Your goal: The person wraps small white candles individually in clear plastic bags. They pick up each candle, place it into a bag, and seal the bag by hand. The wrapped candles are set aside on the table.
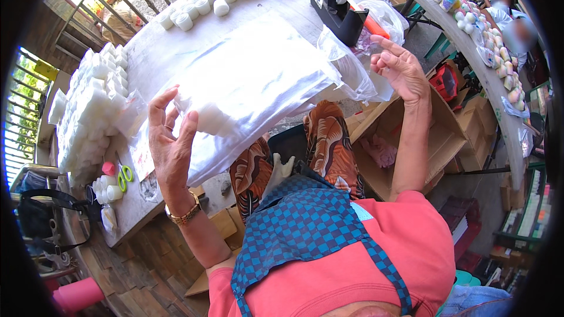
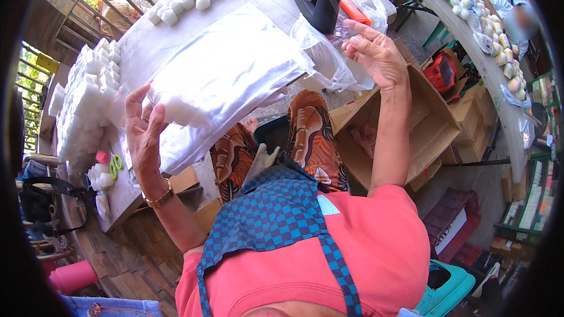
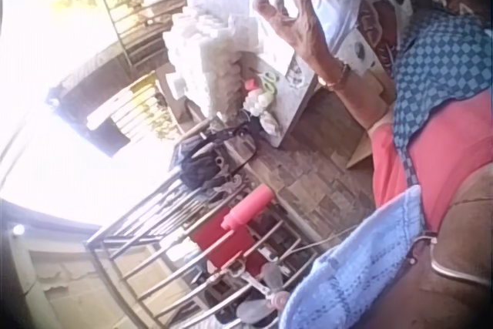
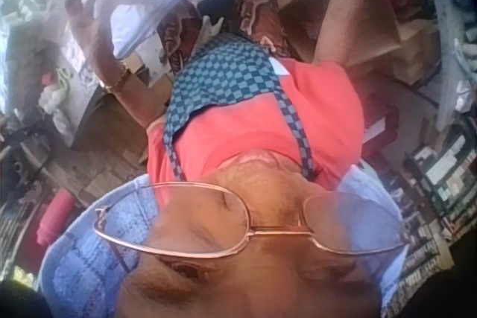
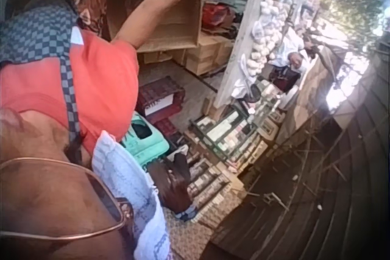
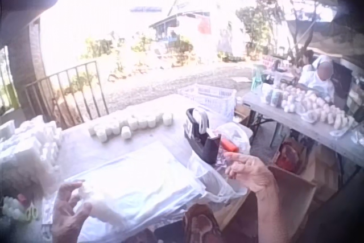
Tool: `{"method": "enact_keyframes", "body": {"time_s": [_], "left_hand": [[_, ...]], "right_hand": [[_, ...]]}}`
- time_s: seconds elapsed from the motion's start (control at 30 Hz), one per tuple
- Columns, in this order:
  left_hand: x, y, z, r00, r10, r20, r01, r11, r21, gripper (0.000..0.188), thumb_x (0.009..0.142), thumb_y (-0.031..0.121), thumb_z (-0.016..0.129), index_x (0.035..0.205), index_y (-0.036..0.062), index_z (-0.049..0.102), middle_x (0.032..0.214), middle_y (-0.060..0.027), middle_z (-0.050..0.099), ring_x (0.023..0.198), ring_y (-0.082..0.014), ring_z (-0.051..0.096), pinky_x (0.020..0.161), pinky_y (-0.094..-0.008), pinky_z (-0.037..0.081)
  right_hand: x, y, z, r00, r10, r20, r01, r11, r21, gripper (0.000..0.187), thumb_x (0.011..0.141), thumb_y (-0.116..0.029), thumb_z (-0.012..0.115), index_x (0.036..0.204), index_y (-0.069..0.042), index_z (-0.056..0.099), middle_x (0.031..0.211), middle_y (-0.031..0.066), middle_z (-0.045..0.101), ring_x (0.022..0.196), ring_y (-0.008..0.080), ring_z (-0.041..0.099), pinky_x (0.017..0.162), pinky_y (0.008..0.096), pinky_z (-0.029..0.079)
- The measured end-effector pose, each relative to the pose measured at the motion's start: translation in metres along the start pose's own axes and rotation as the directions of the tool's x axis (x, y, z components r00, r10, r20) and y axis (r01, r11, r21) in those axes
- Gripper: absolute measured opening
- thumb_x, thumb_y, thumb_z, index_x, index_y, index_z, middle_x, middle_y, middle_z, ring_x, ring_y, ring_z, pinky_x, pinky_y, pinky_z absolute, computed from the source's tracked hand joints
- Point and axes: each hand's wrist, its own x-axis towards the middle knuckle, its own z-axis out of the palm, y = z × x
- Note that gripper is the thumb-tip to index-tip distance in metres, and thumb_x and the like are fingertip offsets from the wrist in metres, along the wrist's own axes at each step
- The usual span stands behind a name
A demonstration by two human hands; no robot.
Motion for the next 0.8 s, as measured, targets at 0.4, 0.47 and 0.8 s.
{"method": "enact_keyframes", "body": {"time_s": [0.4, 0.47, 0.8], "left_hand": [[0.000, 0.005, 0.001, 0.998, -0.054, 0.014, 0.055, 0.998, -0.024, 0.049, 0.087, 0.018, 0.072, 0.130, 0.0088, 0.051, 0.137, -0.0107, 0.050, 0.126, -0.0297, 0.048, 0.107, -0.0422, 0.041], [0.001, 0.006, 0.002, 0.999, -0.029, 0.014, 0.029, 1.000, -0.001, 0.050, 0.087, 0.019, 0.072, 0.130, 0.0088, 0.050, 0.137, -0.0107, 0.050, 0.126, -0.0312, 0.048, 0.105, -0.0415, 0.043], [0.003, 0.004, 0.004, 0.998, 0.060, 0.009, -0.061, 0.990, 0.124, 0.049, 0.086, 0.021, 0.073, 0.128, 0.0095, 0.051, 0.132, -0.0109, 0.054, 0.128, -0.0338, 0.048, 0.107, -0.0491, 0.041]], "right_hand": [[0.014, 0.019, -0.011, 0.982, -0.176, 0.069, 0.186, 0.837, -0.514, 0.047, 0.085, -0.002, 0.066, 0.131, -0.009, 0.062, 0.070, -0.0050, 0.051, 0.079, 0.0091, 0.060, 0.085, 0.0273, 0.052], [0.019, 0.014, -0.015, 0.972, -0.221, 0.076, 0.212, 0.697, -0.685, 0.047, 0.084, 0.000, 0.064, 0.130, -0.013, 0.065, 0.070, -0.0059, 0.049, 0.073, 0.0064, 0.055, 0.082, 0.0241, 0.051], [0.011, 0.002, -0.050, 0.997, -0.070, 0.026, 0.062, 0.581, -0.812, 0.049, 0.084, -0.004, 0.064, 0.133, -0.006, 0.060, 0.074, -0.0042, 0.055, 0.071, 0.0053, 0.052, 0.073, 0.0226, 0.043]]}}
